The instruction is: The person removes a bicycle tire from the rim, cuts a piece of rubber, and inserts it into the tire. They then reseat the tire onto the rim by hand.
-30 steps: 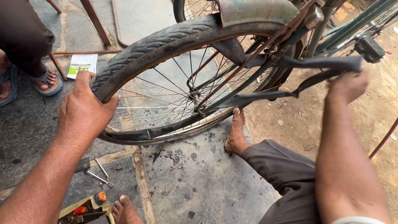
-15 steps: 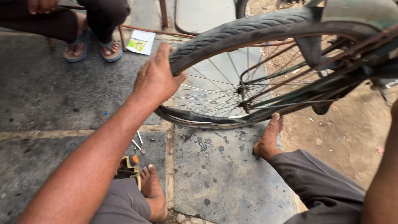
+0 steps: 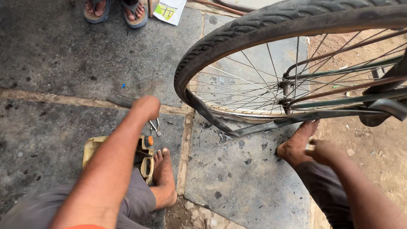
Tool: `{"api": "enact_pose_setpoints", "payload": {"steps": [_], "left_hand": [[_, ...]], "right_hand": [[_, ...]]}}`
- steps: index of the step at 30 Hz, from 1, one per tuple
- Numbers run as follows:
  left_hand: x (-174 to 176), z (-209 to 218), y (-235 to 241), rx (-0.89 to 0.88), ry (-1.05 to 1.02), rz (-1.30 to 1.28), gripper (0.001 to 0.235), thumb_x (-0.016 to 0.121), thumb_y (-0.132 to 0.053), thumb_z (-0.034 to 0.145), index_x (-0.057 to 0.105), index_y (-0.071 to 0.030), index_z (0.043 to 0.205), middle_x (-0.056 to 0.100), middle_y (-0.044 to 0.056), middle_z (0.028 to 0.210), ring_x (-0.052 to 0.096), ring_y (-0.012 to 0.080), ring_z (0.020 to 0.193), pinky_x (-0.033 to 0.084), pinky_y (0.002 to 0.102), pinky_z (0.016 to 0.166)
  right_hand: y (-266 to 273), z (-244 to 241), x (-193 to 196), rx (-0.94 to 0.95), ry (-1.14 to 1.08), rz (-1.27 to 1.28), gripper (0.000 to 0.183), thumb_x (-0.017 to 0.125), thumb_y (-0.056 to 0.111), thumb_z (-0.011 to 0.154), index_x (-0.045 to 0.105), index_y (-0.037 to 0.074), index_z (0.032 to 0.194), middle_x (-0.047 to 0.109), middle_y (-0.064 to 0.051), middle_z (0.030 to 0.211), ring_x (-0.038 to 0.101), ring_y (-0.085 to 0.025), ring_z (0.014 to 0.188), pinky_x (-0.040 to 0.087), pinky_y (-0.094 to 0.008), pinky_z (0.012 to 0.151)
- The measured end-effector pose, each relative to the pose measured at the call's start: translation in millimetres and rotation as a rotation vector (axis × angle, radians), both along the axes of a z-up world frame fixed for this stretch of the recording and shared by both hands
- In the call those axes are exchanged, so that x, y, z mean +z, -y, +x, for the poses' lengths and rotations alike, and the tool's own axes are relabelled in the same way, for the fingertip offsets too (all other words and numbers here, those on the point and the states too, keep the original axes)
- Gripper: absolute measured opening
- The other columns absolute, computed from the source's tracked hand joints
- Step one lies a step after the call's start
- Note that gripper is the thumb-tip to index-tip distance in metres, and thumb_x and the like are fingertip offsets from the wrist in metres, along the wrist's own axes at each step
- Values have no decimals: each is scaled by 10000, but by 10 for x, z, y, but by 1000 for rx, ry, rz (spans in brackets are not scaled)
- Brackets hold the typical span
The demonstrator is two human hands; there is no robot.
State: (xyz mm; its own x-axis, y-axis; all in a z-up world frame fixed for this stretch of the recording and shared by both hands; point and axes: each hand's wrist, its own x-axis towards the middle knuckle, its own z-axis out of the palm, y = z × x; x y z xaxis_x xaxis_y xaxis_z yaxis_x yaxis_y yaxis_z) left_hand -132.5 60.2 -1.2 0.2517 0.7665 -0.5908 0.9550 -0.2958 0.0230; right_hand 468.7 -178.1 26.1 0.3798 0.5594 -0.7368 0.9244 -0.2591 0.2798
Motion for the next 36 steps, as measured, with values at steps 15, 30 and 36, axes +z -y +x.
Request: {"api": "enact_pose_setpoints", "payload": {"steps": [15, 30, 36], "left_hand": [[-1769, 243, 647, -167, 176, 194, 212, 630, -93, 937, 747, -130, 1109, 632, 131, 1265, 685, 287, 1066, 581, 403, 920], [-1441, -439, 445, 758, 539, 341, 194, 803, -273, 850, 796, -117, 965, 766, 171, 1002, 726, 356, 926, 563, 442, 833], [-774, -1522, 395, 730, -167, -313, 207, 755, -179, 883, 859, -3, 921, 847, 160, 1001, 830, 290, 927, 608, 448, 808]], "right_hand": [[557, -1505, 931, 326, -277, -274, 702, 576, 592, 983, 327, 322, 1581, 569, -1, 1282, 574, -202, 1256, 454, -374, 1086], [341, -1953, 1148, 467, -363, -284, 669, 518, 540, 1019, 312, 217, 1568, 592, -20, 1199, 589, -215, 1155, 465, -374, 1047], [352, -2037, 1276, 515, -348, -208, 654, 499, 507, 1008, 324, 257, 1587, 587, 2, 1208, 587, -189, 1145, 469, -368, 1031]]}}
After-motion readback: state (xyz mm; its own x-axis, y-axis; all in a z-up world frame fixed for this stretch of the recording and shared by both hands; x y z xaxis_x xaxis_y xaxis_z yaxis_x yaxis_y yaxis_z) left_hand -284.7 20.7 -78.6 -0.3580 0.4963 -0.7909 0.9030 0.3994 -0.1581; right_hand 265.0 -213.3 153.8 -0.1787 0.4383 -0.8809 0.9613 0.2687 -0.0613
